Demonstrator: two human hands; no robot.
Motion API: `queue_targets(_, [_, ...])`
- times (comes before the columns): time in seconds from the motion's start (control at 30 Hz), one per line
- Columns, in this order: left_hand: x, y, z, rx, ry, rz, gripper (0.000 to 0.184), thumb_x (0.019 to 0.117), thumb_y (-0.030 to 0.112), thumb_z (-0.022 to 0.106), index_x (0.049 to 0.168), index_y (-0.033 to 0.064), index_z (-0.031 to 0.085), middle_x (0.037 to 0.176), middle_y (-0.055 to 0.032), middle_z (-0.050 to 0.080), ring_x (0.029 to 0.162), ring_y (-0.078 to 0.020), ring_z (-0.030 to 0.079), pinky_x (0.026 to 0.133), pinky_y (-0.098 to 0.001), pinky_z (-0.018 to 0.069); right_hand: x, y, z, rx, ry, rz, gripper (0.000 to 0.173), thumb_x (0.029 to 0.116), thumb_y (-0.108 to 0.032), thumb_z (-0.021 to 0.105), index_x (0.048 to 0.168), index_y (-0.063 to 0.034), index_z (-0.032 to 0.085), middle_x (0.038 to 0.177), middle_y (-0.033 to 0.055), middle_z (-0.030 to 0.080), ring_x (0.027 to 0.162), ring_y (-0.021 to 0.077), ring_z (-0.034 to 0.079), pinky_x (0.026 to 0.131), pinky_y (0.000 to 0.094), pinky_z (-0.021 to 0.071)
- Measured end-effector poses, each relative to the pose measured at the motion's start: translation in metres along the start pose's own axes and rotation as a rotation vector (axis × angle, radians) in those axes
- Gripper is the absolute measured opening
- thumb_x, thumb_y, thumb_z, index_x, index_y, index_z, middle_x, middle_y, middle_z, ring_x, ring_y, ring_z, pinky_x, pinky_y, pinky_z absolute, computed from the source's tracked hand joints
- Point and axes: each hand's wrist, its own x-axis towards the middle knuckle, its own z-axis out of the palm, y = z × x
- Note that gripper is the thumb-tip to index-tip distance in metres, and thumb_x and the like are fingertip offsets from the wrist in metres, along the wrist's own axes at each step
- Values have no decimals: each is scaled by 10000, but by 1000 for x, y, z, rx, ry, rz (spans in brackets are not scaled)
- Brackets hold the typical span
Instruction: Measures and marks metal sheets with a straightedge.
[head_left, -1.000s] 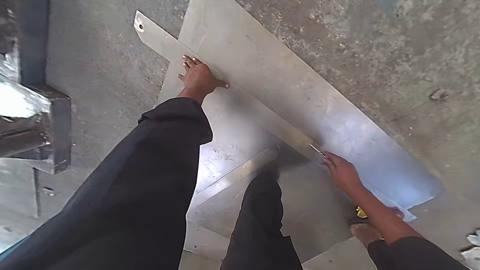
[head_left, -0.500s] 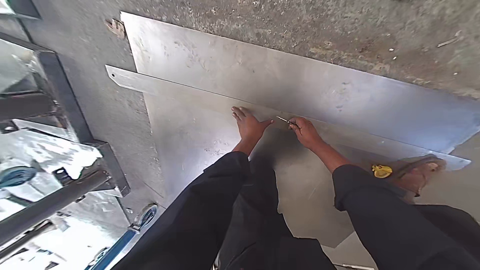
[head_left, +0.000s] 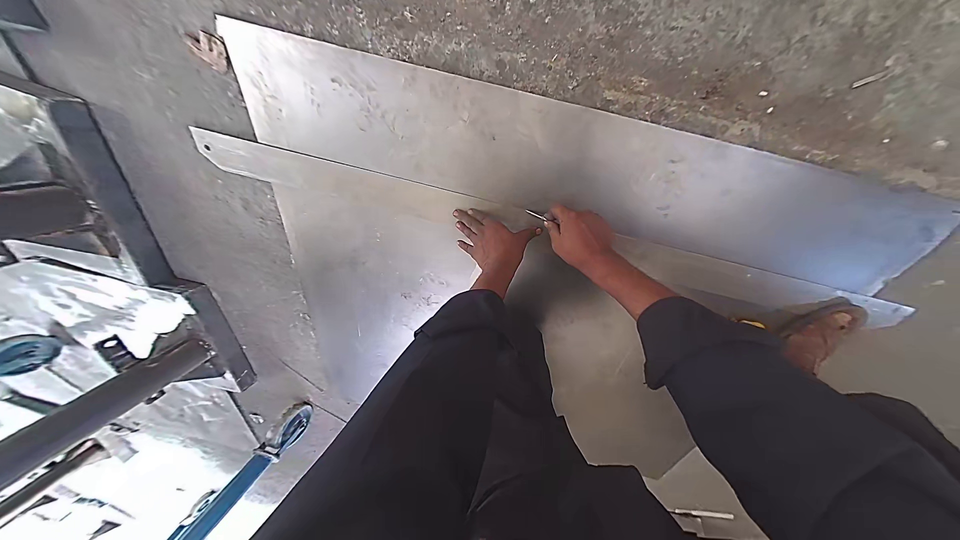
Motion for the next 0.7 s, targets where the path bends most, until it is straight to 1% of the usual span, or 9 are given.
queue_targets(0.1, [-1,0,0,23,-7,-2,1547,590,825,793,1597,-106,78,1700,-284,-19,1585,-420,76,1214,-670,196,-4,-7,-20,-86,-80,18,236,1048,-270,508,1183,-153,662,992,146,730,972,376,709,748,580,531])
queue_targets(0.2, [0,1,-2,48,-23,-7,1558,580,847,781,1594,-111,87,1700,-285,-11,1582,-428,86,1214,-663,206,-27,32,-32,-99,-73,72,239,1044,-269,525,1182,-136,667,977,169,725,950,401,707,736,602,530])
queue_targets(0.3, [1,-4,-2,42,-8,5,1560,576,844,786,1592,-115,92,1694,-300,-3,1578,-440,94,1205,-688,200,-70,112,-42,-77,-80,245,247,1061,-299,545,1188,-135,677,991,197,723,959,432,698,763,641,518])
queue_targets(0.37, [1,-3,0,8,3,30,1553,583,810,813,1595,-110,79,1693,-304,-22,1575,-461,78,1194,-732,172,-103,184,-53,-67,-44,368,245,1061,-317,562,1166,-140,694,971,192,725,942,429,693,763,644,510])
queue_targets(0.4, [1,2,1,-1,13,44,1546,588,802,817,1594,-112,79,1691,-310,-17,1572,-469,84,1187,-745,172,-121,223,-60,-51,-16,423,241,1058,-320,574,1152,-136,700,955,197,719,919,439,686,741,654,501])
queue_targets(0.47, [1,1,4,22,22,40,1563,579,821,802,1593,-117,72,1688,-316,-10,1569,-471,103,1180,-742,195,-152,289,-73,-23,-30,538,243,1054,-321,580,1170,-149,706,994,203,724,942,450,685,772,680,503])
queue_targets(0.53, [1,-2,6,52,18,19,1585,566,853,778,1595,-112,54,1690,-309,-26,1571,-464,96,1183,-724,207,-175,348,-79,-1,-18,578,238,1046,-315,596,1153,-146,725,1008,213,728,941,464,685,775,705,498])
queue_targets(0.6, [4,-2,5,66,28,13,1581,566,873,756,1600,-99,59,1692,-305,-23,1570,-460,108,1181,-717,220,-185,387,-87,0,-8,598,238,1045,-314,598,1134,-142,736,1014,218,730,951,468,686,786,718,494])
queue_targets(0.7, [5,-4,9,92,50,32,1556,576,882,744,1603,-86,87,1688,-311,27,1550,-473,183,1177,-712,236,-194,421,-93,38,-17,620,247,1043,-336,606,1112,-143,744,1028,218,727,980,464,675,808,719,478])
